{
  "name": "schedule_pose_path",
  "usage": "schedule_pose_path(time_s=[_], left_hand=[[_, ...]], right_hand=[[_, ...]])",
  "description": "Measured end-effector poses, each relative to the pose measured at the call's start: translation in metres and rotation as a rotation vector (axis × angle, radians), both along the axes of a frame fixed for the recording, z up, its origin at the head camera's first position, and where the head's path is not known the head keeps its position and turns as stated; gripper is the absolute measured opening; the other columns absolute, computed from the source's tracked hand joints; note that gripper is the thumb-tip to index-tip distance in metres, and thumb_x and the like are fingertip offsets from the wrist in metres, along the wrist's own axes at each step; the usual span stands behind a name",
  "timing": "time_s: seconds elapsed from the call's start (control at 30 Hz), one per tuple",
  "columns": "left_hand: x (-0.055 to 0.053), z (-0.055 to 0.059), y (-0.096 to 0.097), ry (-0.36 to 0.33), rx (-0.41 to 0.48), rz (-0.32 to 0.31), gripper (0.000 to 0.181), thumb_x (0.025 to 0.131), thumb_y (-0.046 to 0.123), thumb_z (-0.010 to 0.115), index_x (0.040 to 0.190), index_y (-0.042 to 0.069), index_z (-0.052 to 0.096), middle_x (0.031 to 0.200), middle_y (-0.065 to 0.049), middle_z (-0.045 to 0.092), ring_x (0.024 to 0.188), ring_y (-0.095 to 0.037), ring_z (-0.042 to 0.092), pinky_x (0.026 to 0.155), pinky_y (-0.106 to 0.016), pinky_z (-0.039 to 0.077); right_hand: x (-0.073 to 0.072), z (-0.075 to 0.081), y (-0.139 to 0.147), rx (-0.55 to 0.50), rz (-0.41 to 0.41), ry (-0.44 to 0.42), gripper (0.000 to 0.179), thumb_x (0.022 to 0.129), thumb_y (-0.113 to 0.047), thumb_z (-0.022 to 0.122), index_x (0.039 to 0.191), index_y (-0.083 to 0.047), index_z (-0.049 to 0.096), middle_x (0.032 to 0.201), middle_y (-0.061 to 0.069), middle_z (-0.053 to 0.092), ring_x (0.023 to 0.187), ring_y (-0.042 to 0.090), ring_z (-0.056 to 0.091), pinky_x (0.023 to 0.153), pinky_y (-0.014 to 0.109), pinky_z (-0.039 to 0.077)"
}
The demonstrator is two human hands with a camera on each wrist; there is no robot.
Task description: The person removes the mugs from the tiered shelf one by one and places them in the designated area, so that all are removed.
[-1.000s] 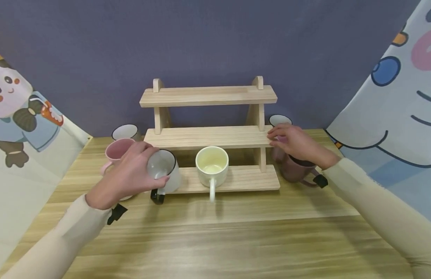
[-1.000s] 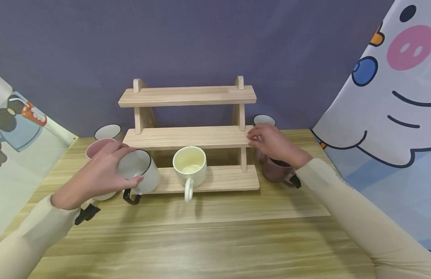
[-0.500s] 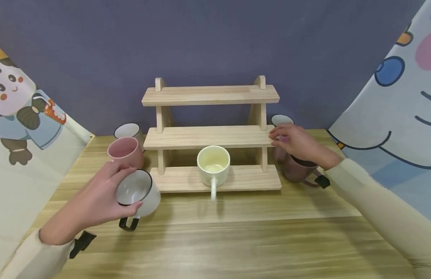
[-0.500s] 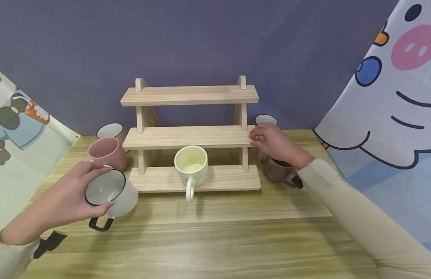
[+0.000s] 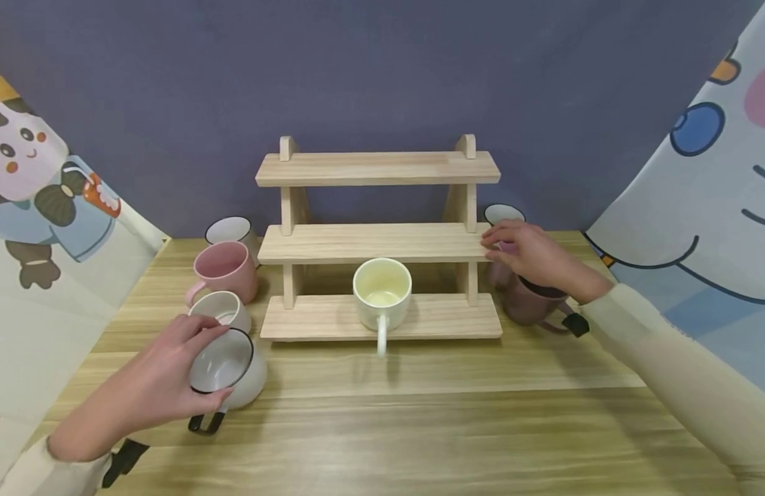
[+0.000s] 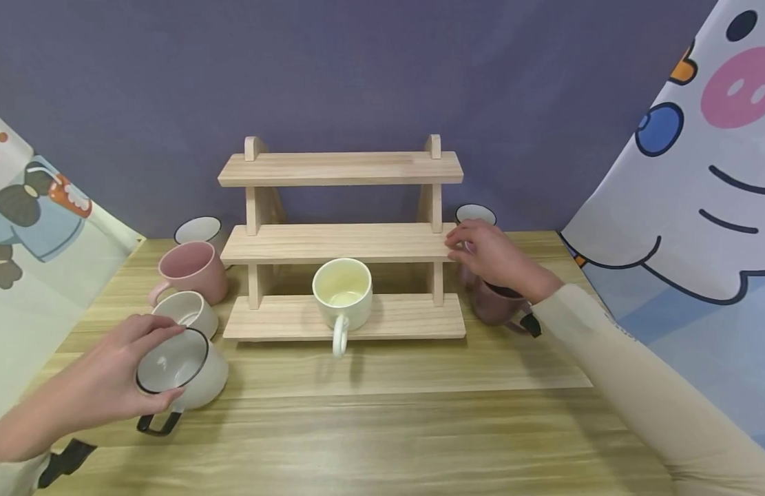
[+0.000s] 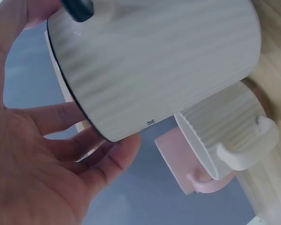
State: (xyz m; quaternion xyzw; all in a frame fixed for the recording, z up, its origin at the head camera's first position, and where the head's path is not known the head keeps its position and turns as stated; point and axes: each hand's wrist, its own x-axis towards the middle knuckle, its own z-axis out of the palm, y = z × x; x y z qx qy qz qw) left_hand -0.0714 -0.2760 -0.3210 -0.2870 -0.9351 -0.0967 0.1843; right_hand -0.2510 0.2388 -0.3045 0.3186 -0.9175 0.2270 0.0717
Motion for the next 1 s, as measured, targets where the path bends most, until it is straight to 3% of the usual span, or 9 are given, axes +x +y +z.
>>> schedule_pose_path(time_s=[0.47, 0.73, 1.0], left_hand=[[0.001, -0.011, -0.014, -0.044, -0.036, -0.010, 0.075, 0.048, 0.033, 0.087, 0.111, 0.001, 0.064, 0.107, -0.006, 0.054, 0.095, -0.021, 0.048, 0.072, -0.039, 0.044], [0.001, -0.010, -0.020, -0.057, -0.023, -0.041, 0.067, 0.048, 0.028, 0.085, 0.109, 0.009, 0.065, 0.110, -0.001, 0.055, 0.095, -0.019, 0.049, 0.073, -0.034, 0.041], [0.000, -0.008, -0.028, -0.067, -0.075, -0.038, 0.065, 0.047, 0.022, 0.084, 0.108, 0.012, 0.064, 0.114, -0.005, 0.056, 0.097, -0.020, 0.045, 0.068, -0.041, 0.047]], right_hand=[[0.002, 0.001, 0.000, 0.012, 0.019, 0.023, 0.021, 0.089, -0.009, 0.066, 0.108, 0.001, 0.067, 0.112, 0.014, 0.061, 0.103, 0.032, 0.056, 0.084, 0.049, 0.047], [0.001, 0.000, 0.000, 0.004, 0.023, 0.040, 0.020, 0.088, -0.008, 0.067, 0.106, 0.001, 0.068, 0.111, 0.014, 0.061, 0.103, 0.032, 0.057, 0.083, 0.048, 0.048], [0.001, 0.000, 0.000, -0.007, 0.023, 0.028, 0.020, 0.089, -0.009, 0.067, 0.106, 0.001, 0.068, 0.112, 0.013, 0.060, 0.104, 0.032, 0.057, 0.084, 0.048, 0.049]])
